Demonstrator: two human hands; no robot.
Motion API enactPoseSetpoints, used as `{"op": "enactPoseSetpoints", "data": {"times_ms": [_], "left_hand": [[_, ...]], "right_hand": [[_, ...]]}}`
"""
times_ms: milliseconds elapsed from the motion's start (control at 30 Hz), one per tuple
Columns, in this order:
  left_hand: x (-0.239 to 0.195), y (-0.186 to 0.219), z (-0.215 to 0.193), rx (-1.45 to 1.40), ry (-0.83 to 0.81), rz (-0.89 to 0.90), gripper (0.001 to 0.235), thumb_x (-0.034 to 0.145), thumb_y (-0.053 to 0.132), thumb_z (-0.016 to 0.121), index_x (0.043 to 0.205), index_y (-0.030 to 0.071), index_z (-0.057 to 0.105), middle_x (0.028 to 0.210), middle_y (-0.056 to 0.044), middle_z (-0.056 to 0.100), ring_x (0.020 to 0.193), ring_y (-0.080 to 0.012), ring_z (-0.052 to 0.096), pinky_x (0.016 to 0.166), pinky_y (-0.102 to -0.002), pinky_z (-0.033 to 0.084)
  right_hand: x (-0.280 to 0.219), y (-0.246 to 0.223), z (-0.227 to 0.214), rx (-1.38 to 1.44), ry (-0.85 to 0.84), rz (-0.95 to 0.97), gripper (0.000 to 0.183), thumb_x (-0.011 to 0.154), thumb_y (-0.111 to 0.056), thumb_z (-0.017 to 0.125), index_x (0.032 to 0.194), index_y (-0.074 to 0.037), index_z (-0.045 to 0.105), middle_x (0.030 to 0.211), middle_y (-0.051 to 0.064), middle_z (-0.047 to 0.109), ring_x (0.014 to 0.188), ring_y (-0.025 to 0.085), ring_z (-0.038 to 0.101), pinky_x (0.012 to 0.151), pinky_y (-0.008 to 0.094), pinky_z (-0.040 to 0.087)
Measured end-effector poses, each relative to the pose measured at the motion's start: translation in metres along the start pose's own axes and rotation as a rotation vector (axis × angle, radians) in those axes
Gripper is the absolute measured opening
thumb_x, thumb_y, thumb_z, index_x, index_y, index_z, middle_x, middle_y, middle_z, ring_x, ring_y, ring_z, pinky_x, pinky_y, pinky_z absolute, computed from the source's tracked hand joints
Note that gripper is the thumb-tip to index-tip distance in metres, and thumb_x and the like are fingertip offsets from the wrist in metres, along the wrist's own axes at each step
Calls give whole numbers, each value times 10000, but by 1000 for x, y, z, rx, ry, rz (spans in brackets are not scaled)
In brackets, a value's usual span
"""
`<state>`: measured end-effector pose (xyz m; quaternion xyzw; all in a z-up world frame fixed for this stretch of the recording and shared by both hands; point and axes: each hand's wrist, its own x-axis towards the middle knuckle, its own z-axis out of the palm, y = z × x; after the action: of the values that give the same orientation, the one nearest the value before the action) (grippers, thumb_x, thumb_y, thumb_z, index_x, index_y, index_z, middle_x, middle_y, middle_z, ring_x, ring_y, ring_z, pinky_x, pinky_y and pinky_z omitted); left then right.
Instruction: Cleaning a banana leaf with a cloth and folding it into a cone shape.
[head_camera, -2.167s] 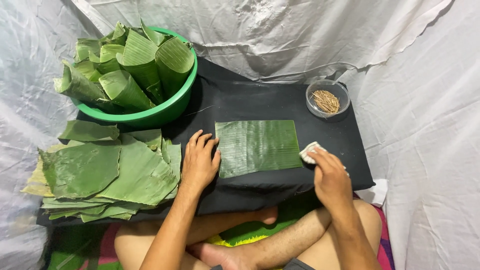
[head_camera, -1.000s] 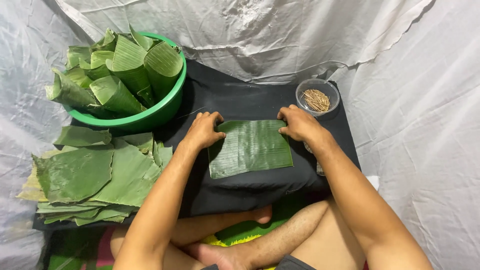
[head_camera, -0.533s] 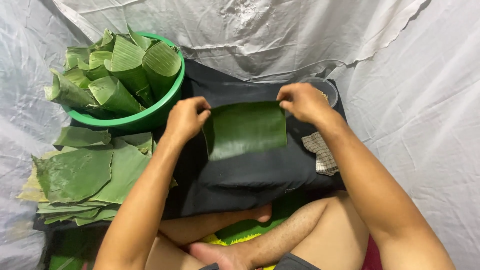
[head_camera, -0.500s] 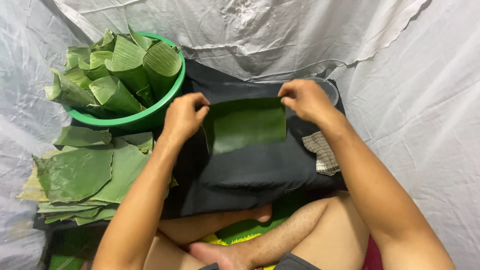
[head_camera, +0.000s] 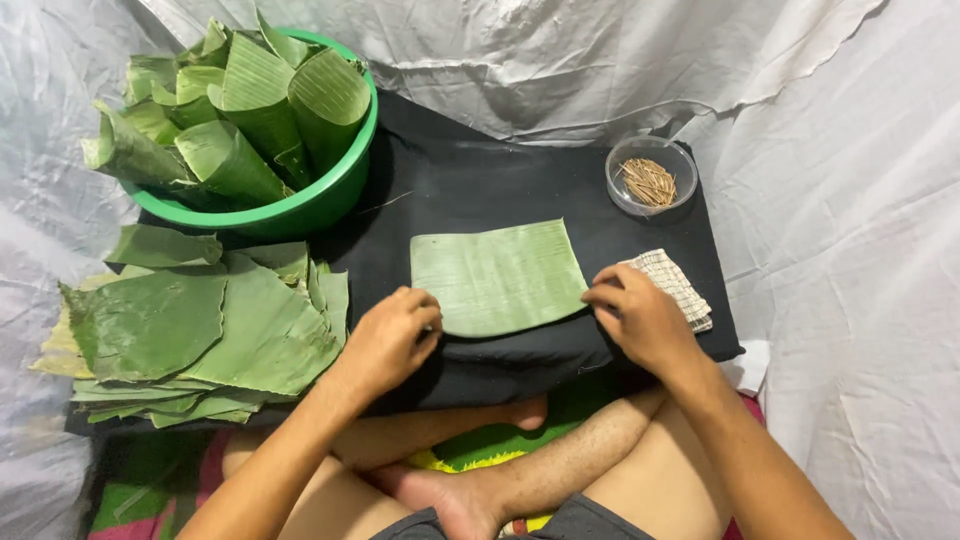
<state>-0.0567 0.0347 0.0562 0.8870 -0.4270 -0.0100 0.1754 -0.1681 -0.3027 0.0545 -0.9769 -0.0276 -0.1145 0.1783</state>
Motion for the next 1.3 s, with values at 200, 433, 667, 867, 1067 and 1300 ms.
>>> {"op": "enactPoseSetpoints", "data": {"times_ms": [200, 433, 667, 867, 1067, 1300], "left_hand": [[25, 11, -14, -129, -64, 10, 177, 874, 282, 726, 944, 121, 703, 1080, -113, 682, 1064, -325, 648, 892, -429, 524], [118, -28, 38, 26, -8, -1, 429, 847, 323, 762, 1217, 147, 634, 1114, -86, 639, 1075, -288, 622, 924, -425, 507], [167, -40, 73, -28, -164, -130, 513, 730, 347, 874, 1153, 147, 663, 1025, -78, 620, 1047, -304, 619, 902, -436, 488], [155, -35, 53, -185, -227, -224, 328, 716, 254, 879, 972, 131, 717, 993, -111, 639, 990, -385, 699, 863, -509, 558], [125, -4, 1, -360, -373, -223, 237, 875, 241, 717, 1069, 136, 627, 1079, -137, 770, 1097, -430, 684, 913, -545, 525], [81, 52, -41, -324, -236, -153, 443, 962, 83, 550, 1376, 223, 620, 1161, -185, 750, 1095, -453, 682, 973, -554, 539]], "right_hand": [[-10, -7, 3, 113, 0, 168, 207, 866, -67, 680, 1021, -177, 761, 1026, 19, 714, 962, 243, 721, 835, 367, 599], [5, 23, 42, 200, 79, 340, 248, 853, -213, 735, 1101, -205, 720, 905, 6, 719, 819, 206, 726, 774, 380, 586], [28, 17, 37, 286, -71, 477, 421, 781, -169, 780, 1195, -143, 710, 959, 77, 728, 889, 288, 729, 863, 447, 555], [32, 24, 45, 346, -180, 547, 411, 737, -141, 760, 1147, -142, 725, 858, 38, 734, 831, 245, 742, 801, 421, 555], [40, 10, 29, 368, -163, 585, 265, 796, -222, 759, 1048, -152, 714, 823, 48, 741, 815, 243, 740, 736, 424, 578], [75, -6, 21, 1038, -105, 718, 713, 1009, -589, 483, 1135, 96, 634, 930, 331, 717, 776, 417, 745, 602, 504, 625]]}}
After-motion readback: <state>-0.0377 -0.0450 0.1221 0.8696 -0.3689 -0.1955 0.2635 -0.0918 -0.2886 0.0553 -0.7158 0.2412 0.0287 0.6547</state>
